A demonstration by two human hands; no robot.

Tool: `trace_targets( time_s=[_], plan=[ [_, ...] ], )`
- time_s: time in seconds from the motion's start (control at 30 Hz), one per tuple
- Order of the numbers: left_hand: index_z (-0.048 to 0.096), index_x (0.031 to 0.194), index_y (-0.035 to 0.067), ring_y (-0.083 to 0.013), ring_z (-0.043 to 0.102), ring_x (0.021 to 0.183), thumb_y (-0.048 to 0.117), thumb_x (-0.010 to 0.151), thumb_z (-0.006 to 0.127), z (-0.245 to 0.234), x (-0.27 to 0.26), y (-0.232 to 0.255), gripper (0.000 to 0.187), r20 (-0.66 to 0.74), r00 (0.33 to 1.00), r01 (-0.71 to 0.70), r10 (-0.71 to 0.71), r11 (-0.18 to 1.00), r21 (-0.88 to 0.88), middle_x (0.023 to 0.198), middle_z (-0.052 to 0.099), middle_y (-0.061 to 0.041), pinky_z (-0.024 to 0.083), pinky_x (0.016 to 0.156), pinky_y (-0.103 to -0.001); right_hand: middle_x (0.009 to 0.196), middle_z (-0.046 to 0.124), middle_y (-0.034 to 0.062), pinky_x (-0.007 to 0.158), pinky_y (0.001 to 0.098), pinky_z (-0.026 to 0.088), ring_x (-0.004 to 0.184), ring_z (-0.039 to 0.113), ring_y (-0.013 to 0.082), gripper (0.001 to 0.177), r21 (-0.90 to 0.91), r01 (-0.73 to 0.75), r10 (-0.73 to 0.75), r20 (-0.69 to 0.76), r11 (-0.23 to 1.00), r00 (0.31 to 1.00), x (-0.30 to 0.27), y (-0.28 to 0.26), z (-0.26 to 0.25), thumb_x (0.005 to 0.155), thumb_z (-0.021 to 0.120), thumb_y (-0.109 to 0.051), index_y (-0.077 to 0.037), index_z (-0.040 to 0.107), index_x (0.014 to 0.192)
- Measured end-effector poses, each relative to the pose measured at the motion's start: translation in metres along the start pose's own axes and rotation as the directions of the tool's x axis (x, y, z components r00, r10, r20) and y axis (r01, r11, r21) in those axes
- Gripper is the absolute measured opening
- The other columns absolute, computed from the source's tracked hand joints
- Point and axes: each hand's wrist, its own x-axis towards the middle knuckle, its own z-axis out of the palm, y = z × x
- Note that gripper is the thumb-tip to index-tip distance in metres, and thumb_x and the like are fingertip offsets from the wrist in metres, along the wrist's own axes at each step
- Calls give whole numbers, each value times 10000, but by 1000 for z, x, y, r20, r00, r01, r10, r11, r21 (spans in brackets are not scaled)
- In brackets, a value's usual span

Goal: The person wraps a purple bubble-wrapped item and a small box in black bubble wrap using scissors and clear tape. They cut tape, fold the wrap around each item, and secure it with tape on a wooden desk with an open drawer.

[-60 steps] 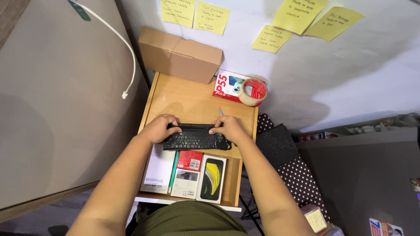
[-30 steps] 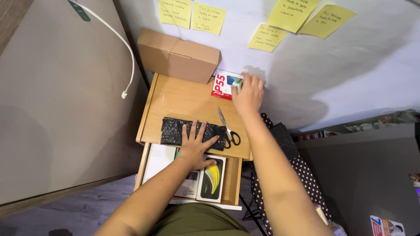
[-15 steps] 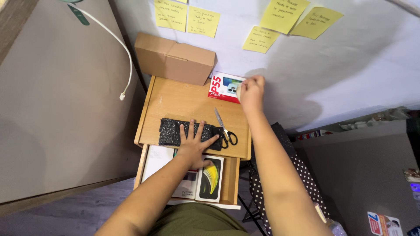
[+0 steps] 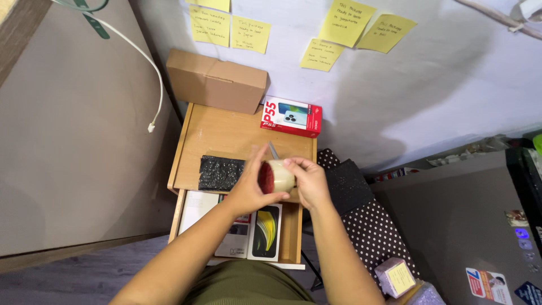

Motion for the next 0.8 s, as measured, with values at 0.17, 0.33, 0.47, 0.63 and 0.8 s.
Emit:
trace_targets(
  time_s=[0.17,0.33,0.47,0.63,0.8],
  plan=[
    [604,1332,23,-239,641,1124,344,659,931,-2,8,25,814,44,987,159,-154,979,-132,1223,666,-167,525,964,-357,887,730,41,745,277,556,794,673,121,97,-2,28,-27,52,1000,998,-7,1,-1,888,768,-92,-13,740,937],
    [645,1254,21,-132,676,822,296,688,902,-6,8,30,680,208,920,389,-333,840,-377,947,720,-49,571,695,-287,850,717,49,700,262,519,749,638,121,77,-45,15,-13,39,999,999,-10,8,-2,888,774,-87,-20,753,919],
    [660,1238,31,-176,657,744,293,679,891,-10,10,30,659,283,823,566,-493,756,-329,913,709,-79,524,600,-323,847,719,38,703,258,514,752,633,117,82,0,2,-2,23,1000,1000,-14,12,1,880,773,-90,-25,747,923],
    [697,1188,-2,-145,715,863,284,691,901,-14,10,24,608,349,828,551,-438,748,-370,976,752,-68,588,771,-298,878,702,39,776,277,498,818,619,131,85,-98,42,-39,29,994,999,-22,9,0,867,782,-92,-20,767,912],
    [694,1187,-3,-171,723,903,261,680,898,-18,7,19,607,399,770,634,-498,669,-387,1024,751,-94,587,816,-329,1007,611,18,927,294,472,998,605,139,92,-162,172,-159,92,972,983,-29,3,1,846,796,-75,8,781,882]
  ],
)
